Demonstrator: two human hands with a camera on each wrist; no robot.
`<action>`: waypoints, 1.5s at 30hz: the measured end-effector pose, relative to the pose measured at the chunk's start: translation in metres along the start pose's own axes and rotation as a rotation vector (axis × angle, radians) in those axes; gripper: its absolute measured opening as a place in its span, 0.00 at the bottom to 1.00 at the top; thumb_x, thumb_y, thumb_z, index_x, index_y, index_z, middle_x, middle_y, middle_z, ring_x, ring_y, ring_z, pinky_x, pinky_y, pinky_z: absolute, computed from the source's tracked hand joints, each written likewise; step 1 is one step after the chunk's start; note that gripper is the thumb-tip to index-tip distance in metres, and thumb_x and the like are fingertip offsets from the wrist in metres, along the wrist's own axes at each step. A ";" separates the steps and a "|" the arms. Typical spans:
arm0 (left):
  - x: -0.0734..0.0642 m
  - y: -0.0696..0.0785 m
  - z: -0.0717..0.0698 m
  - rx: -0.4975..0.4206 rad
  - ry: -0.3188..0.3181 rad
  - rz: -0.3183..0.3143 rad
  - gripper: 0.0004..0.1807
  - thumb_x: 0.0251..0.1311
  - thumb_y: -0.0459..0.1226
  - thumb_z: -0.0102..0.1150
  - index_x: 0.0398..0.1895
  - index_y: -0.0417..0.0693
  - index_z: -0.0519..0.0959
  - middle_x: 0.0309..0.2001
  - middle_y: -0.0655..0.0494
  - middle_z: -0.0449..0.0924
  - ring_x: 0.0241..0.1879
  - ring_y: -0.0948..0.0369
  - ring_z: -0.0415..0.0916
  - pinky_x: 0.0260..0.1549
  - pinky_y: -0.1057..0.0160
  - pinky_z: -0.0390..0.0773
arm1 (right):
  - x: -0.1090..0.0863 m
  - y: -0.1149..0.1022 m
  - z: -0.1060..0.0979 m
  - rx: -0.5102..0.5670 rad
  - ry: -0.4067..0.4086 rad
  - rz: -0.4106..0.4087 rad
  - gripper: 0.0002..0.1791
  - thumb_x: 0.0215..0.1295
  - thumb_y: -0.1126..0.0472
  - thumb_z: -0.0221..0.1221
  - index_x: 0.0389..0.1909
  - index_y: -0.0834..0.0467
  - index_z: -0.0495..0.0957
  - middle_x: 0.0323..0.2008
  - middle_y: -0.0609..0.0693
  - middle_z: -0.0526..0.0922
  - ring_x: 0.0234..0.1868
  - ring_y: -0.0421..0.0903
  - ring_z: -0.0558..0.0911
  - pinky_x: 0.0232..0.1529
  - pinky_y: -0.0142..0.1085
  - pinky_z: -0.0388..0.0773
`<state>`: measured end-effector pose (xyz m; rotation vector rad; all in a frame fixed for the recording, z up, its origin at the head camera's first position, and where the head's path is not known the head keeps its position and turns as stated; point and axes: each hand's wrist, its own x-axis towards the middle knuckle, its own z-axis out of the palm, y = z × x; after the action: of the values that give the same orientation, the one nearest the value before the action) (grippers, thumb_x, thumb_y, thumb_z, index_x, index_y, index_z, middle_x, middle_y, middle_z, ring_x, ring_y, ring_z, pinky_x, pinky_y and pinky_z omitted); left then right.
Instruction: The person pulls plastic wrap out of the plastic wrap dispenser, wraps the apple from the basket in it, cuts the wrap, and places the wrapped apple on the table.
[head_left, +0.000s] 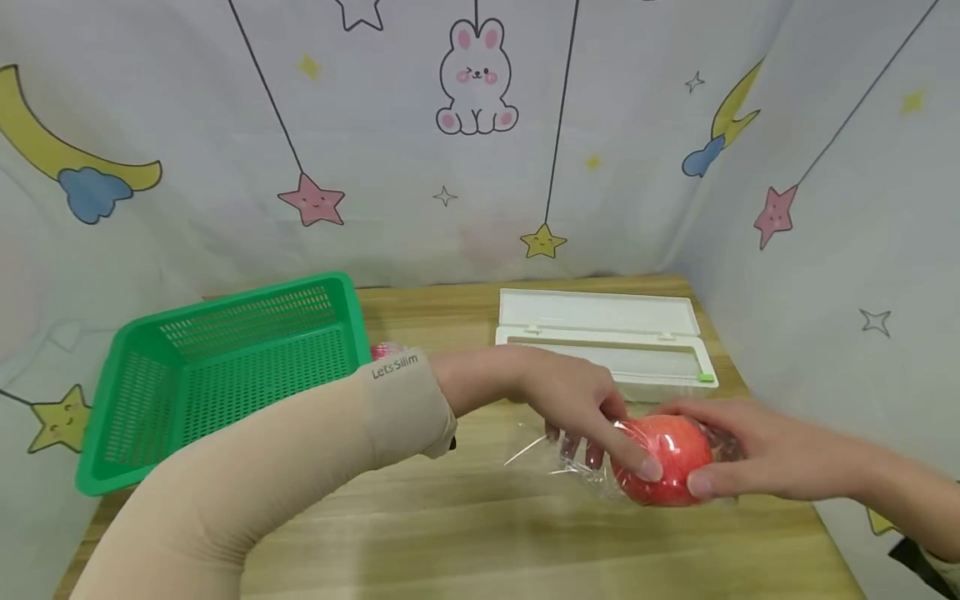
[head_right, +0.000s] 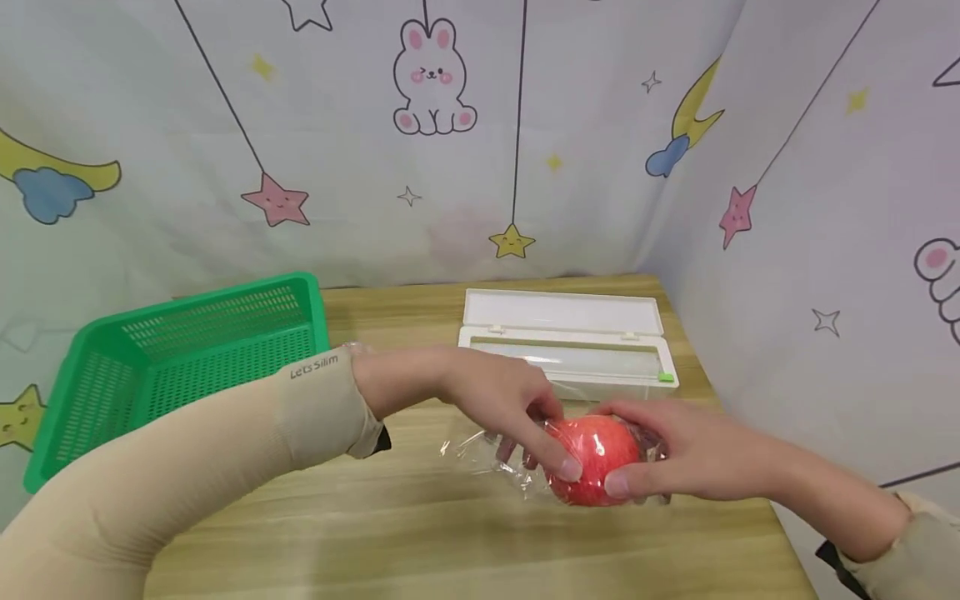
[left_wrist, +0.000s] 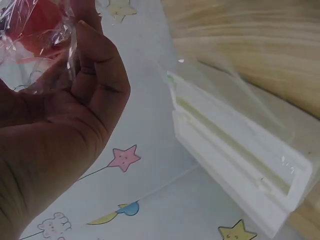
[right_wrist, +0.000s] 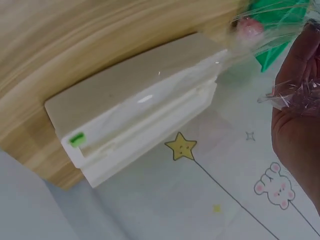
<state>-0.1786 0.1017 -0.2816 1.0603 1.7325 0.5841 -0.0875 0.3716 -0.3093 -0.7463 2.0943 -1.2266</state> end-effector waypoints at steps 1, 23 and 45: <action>0.003 -0.005 0.004 -0.020 -0.003 0.002 0.17 0.69 0.58 0.64 0.36 0.59 0.88 0.36 0.59 0.91 0.31 0.59 0.86 0.29 0.62 0.83 | 0.001 0.003 0.003 -0.004 -0.010 -0.007 0.27 0.72 0.67 0.60 0.70 0.51 0.73 0.57 0.49 0.84 0.51 0.48 0.85 0.39 0.40 0.88; 0.063 -0.098 0.088 -0.161 0.002 -0.061 0.14 0.68 0.57 0.65 0.41 0.60 0.85 0.36 0.57 0.87 0.34 0.64 0.81 0.24 0.61 0.83 | 0.006 0.092 0.068 0.025 -0.103 0.132 0.28 0.76 0.58 0.63 0.74 0.53 0.71 0.51 0.43 0.86 0.35 0.37 0.85 0.29 0.37 0.86; 0.093 -0.129 0.113 -0.112 0.086 -0.126 0.20 0.68 0.60 0.64 0.34 0.54 0.85 0.30 0.62 0.82 0.25 0.66 0.76 0.21 0.65 0.78 | 0.004 0.136 0.097 -0.412 0.143 0.018 0.32 0.63 0.40 0.75 0.63 0.44 0.74 0.54 0.34 0.80 0.53 0.34 0.80 0.52 0.38 0.84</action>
<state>-0.1385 0.1069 -0.4723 0.8525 1.8047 0.6473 -0.0423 0.3714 -0.4703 -0.8331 2.5048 -0.8661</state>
